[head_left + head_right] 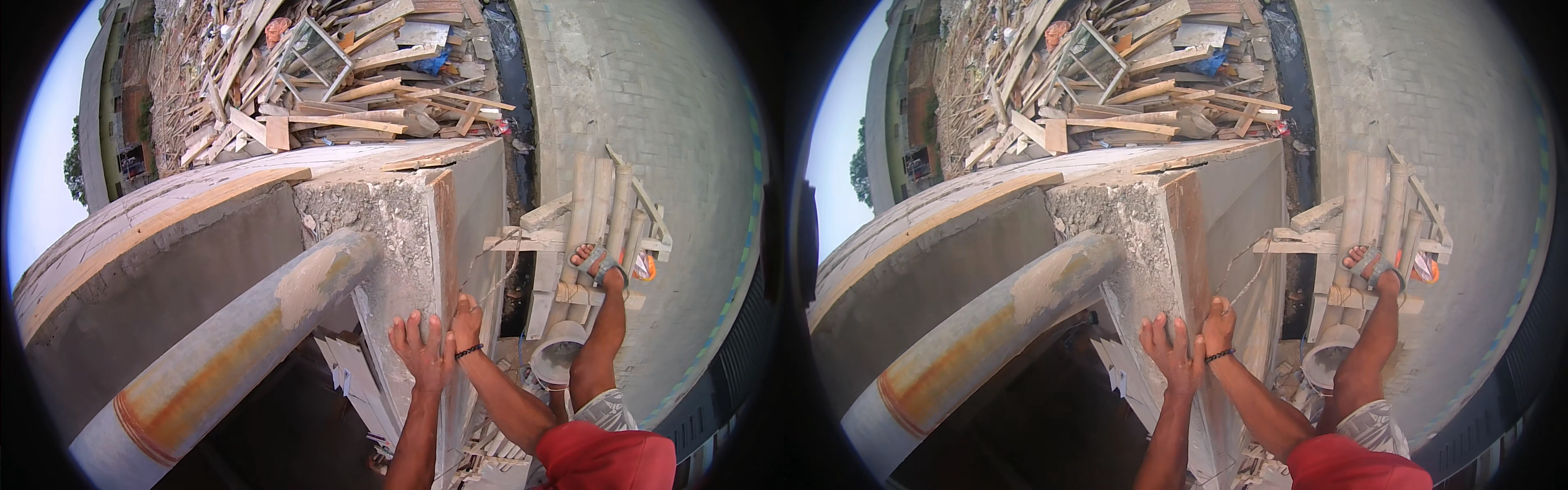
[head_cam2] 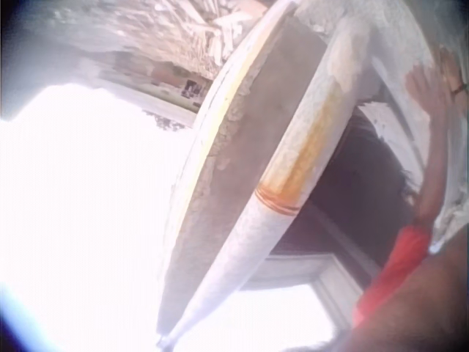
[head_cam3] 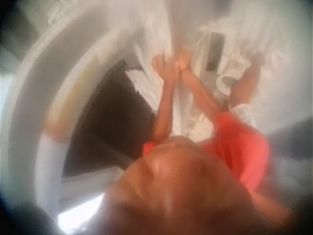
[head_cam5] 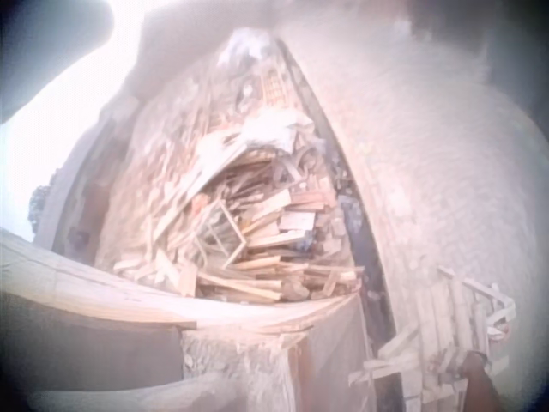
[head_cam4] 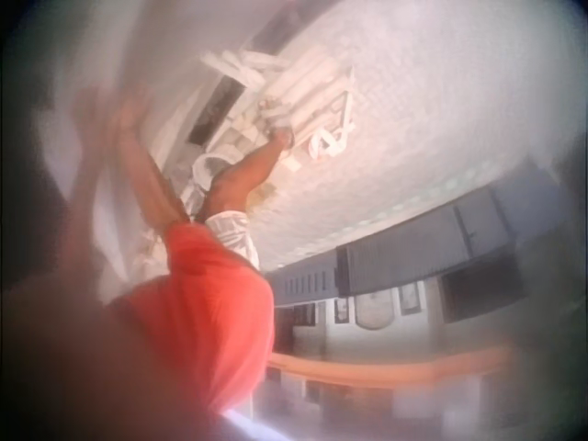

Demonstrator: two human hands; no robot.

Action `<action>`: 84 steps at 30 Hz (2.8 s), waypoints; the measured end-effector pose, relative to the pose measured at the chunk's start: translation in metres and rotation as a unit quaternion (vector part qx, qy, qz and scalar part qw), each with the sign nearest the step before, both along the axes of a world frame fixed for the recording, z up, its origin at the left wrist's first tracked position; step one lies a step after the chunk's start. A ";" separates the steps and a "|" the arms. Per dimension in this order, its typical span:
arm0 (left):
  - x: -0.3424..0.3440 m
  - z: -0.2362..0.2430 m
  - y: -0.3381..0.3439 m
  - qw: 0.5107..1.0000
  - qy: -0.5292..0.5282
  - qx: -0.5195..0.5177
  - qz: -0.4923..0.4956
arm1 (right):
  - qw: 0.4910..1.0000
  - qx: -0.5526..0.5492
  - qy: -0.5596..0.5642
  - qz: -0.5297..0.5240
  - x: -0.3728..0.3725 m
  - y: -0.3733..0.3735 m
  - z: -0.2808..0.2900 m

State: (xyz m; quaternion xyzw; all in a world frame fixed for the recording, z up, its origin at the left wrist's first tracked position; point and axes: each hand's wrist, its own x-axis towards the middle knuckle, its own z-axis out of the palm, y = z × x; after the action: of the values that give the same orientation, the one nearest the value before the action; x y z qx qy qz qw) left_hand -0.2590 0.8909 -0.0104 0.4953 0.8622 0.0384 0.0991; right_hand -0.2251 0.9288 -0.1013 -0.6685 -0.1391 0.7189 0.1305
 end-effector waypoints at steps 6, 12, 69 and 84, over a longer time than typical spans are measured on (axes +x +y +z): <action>-0.001 0.001 0.004 1.000 -0.006 0.004 0.022 | 0.998 0.035 0.049 0.010 0.005 0.019 0.019; -0.004 -0.001 0.003 1.000 -0.004 0.015 0.006 | 0.998 0.040 0.009 0.043 0.001 0.018 0.014; -0.001 0.002 0.001 0.999 0.001 0.038 0.015 | 0.991 0.068 0.113 -0.017 0.003 0.000 -0.002; -0.052 -0.002 -0.055 0.908 -0.031 0.090 0.409 | 0.991 0.080 0.096 -0.040 -0.006 0.003 -0.028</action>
State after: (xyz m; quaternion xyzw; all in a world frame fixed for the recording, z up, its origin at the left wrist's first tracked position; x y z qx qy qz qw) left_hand -0.3112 0.8355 -0.0126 0.1045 0.9786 0.1680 0.0568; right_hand -0.2313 0.9319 -0.1297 -0.5889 -0.1560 0.7605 0.2245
